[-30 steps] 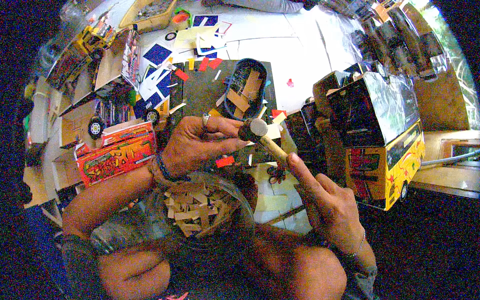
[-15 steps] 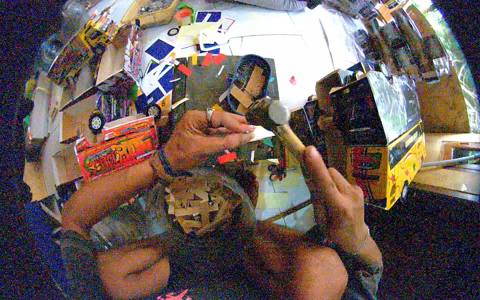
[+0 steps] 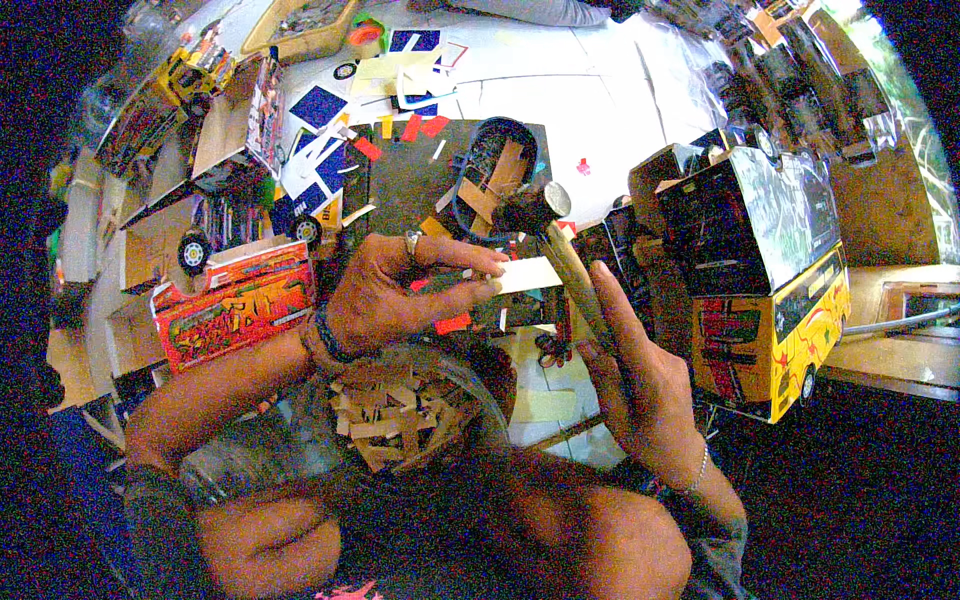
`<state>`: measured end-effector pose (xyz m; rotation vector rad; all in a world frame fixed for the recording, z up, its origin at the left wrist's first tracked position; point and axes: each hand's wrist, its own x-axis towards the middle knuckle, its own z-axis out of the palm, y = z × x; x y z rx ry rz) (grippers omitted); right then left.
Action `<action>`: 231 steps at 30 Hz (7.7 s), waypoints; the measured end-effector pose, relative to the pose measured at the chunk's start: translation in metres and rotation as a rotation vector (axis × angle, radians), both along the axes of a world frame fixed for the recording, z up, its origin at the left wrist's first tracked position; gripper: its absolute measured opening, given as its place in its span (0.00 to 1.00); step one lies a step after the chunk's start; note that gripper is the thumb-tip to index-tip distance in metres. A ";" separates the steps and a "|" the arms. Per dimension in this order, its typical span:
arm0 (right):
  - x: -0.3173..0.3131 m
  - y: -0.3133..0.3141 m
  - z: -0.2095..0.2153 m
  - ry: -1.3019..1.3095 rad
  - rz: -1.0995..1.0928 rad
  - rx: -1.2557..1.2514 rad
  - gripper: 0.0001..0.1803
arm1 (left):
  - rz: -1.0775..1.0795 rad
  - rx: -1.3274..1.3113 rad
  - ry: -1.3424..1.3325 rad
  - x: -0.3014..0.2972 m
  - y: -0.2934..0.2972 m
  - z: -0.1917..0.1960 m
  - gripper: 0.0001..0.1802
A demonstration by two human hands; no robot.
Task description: The person assembles small wooden pieces by hammering nails into them and applying glue. They repeatedly select pieces from a container, hammer nails, and apply glue to join the parts.
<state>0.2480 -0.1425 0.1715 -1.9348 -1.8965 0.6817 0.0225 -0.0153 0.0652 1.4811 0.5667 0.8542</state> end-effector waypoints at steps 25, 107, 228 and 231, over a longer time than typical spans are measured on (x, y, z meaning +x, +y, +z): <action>0.011 -0.012 -0.007 -0.113 0.086 -0.030 0.36 | 0.018 0.045 0.020 0.000 0.006 -0.004 0.21; 0.005 -0.006 -0.135 -0.017 -0.013 0.093 0.32 | 0.107 0.426 0.258 -0.006 -0.005 0.042 0.17; 0.014 -0.048 -0.099 0.668 -0.248 0.473 0.12 | -0.271 0.939 0.406 0.003 -0.023 0.058 0.18; 0.025 -0.101 -0.126 0.814 -0.542 0.061 0.14 | -0.282 0.941 0.394 0.003 -0.024 0.050 0.14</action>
